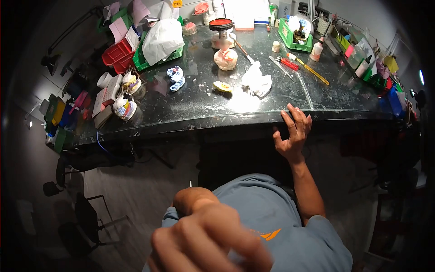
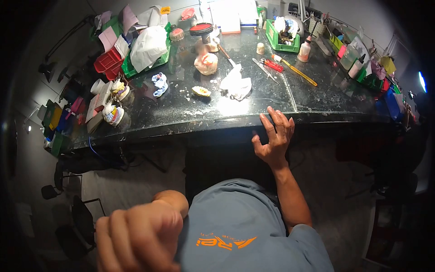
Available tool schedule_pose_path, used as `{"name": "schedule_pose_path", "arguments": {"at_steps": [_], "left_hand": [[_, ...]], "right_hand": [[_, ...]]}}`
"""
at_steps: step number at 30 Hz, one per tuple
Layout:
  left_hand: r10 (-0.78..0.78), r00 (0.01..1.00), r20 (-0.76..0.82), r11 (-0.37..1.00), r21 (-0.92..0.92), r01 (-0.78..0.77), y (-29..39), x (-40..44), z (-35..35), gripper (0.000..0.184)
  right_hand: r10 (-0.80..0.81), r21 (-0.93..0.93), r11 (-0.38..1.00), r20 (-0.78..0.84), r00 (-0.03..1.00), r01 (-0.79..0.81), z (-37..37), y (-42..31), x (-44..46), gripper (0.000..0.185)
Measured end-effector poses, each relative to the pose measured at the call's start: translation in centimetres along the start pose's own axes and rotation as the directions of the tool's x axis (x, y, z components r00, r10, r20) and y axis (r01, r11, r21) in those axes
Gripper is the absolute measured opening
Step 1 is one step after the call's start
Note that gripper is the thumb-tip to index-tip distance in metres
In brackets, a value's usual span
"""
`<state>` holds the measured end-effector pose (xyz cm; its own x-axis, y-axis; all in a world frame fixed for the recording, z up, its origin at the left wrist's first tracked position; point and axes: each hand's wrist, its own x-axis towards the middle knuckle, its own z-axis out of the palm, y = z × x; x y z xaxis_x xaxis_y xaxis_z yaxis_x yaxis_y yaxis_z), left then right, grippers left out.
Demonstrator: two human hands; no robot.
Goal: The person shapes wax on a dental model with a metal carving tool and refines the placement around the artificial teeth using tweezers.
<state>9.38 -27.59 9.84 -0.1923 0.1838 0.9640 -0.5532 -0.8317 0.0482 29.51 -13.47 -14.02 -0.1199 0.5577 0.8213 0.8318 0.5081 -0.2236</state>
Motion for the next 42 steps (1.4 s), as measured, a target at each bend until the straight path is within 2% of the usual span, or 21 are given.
{"name": "schedule_pose_path", "arguments": {"at_steps": [2, 4, 6, 8, 9, 10, 12, 14, 15, 16, 17, 18, 20, 22, 24, 25, 26, 28, 30, 33, 42], "left_hand": [[-0.024, 0.996, 0.081, 0.976, 0.216, 0.006, -0.9, -0.2, 0.2, 0.025], [-0.154, 0.956, 0.248, 0.9, 0.435, 0.032, -0.2, -0.3, 0.5, 0.031], [-0.214, 0.928, 0.306, 0.821, 0.571, 0.001, 0.5, -0.3, 0.6, 0.036], [-0.212, 0.939, 0.27, 0.75, 0.661, -0.02, 1.6, -0.1, 0.7, 0.04], [-0.169, 0.952, 0.254, 0.743, 0.668, -0.046, 1.8, -0.2, 0.6, 0.043], [-0.008, 0.964, 0.266, 0.806, 0.572, -0.151, 1.1, -0.4, 0.0, 0.042], [0.314, 0.91, 0.269, 0.832, 0.384, -0.401, -0.4, -0.8, -1.2, 0.042], [0.171, 0.96, 0.223, 0.883, 0.398, -0.249, 0.6, -1.7, -2.7, 0.041], [0.088, 0.947, 0.309, 0.895, 0.394, -0.211, 0.7, -2.1, -5.2, 0.029], [-0.033, 0.952, 0.304, 0.855, 0.503, -0.131, 0.2, -2.6, -6.5, 0.027], [-0.152, 0.943, 0.295, 0.792, 0.608, -0.062, -0.4, -3.2, -7.9, 0.028], [-0.283, 0.946, 0.158, 0.628, 0.776, 0.058, -1.2, -3.9, -8.3, 0.023], [-0.497, 0.867, 0.026, 0.405, 0.891, 0.206, -3.2, -5.2, -12.3, 0.017], [-0.627, 0.752, -0.203, 0.082, 0.943, 0.323, -4.9, -6.8, -15.9, 0.017], [-0.538, 0.815, -0.215, 0.029, 0.962, 0.272, -6.9, -8.6, -19.5, 0.017], [-0.52, 0.804, -0.288, 0.006, 0.94, 0.34, -7.6, -9.7, -20.9, 0.016], [-0.523, 0.762, -0.382, -0.098, 0.915, 0.392, -8.0, -10.0, -21.2, 0.016], [-0.521, 0.77, -0.369, -0.107, 0.923, 0.37, -8.3, -9.9, -21.3, 0.017], [-0.555, 0.74, -0.381, -0.141, 0.919, 0.368, -8.2, -10.0, -20.7, 0.017], [-0.569, 0.758, -0.318, -0.166, 0.948, 0.272, -7.9, -10.2, -20.4, 0.017], [-0.57, 0.759, -0.316, -0.142, 0.947, 0.288, -7.8, -10.2, -20.3, 0.016]], "right_hand": [[0.002, -0.001, 1.0, 0.005, 1.0, -0.002, 0.0, 0.0, 0.0, 0.052], [0.001, 0.004, 1.0, 0.003, 1.0, -0.001, 0.0, 0.0, 0.1, 0.052], [-0.001, 0.005, 1.0, 0.002, 1.0, 0.001, -0.2, 0.0, 0.1, 0.052], [0.002, 0.012, 1.0, -0.001, 1.0, -0.002, -0.2, -0.2, 0.2, 0.052], [0.012, 0.015, 1.0, 0.009, 1.0, -0.012, -0.4, -0.3, 0.3, 0.051], [0.016, 0.014, 1.0, 0.012, 1.0, -0.016, -0.4, -0.4, 0.1, 0.051], [0.013, 0.017, 1.0, 0.002, 1.0, -0.014, -0.2, -0.2, 0.2, 0.051], [0.044, 0.045, 0.998, 0.017, 0.999, -0.045, -0.5, -0.4, 0.4, 0.049], [0.06, 0.057, 0.996, 0.033, 0.998, -0.062, -0.9, -0.6, 0.6, 0.048], [0.071, 0.072, 0.995, 0.049, 0.996, -0.075, -1.3, -1.0, 1.0, 0.047], [0.091, 0.089, 0.992, 0.034, 0.995, -0.094, -1.8, -1.6, 1.8, 0.039], [0.111, 0.149, 0.982, 0.058, 0.992, -0.118, -2.4, -1.9, 2.3, 0.036], [0.146, 0.262, 0.95, 0.105, 0.984, -0.169, -3.7, -2.0, 3.3, 0.03], [0.132, 0.459, 0.877, 0.05, 0.99, -0.14, -5.3, -3.3, 4.9, 0.024], [0.058, 0.716, 0.685, 0.13, 0.99, -0.135, -7.7, -5.4, 6.2, 0.018], [-0.06, 0.787, 0.615, 0.106, 0.993, -0.047, -9.3, -6.6, 7.3, 0.013], [-0.174, 0.844, 0.536, 0.071, 0.982, 0.034, -10.7, -7.8, 8.2, 0.008], [-0.24, 0.964, 0.191, -0.139, 0.961, 0.187, -12.0, -10.2, 8.7, 0.008], [-0.359, 0.973, -0.135, -0.226, 0.906, 0.189, -13.6, -10.7, 10.1, 0.013], [-0.216, 0.935, -0.244, -0.312, 0.925, 0.258, -15.0, -12.6, 10.5, 0.013], [-0.283, 0.932, -0.235, -0.337, 0.898, 0.276, -17.4, -13.0, 10.8, 0.007]]}}
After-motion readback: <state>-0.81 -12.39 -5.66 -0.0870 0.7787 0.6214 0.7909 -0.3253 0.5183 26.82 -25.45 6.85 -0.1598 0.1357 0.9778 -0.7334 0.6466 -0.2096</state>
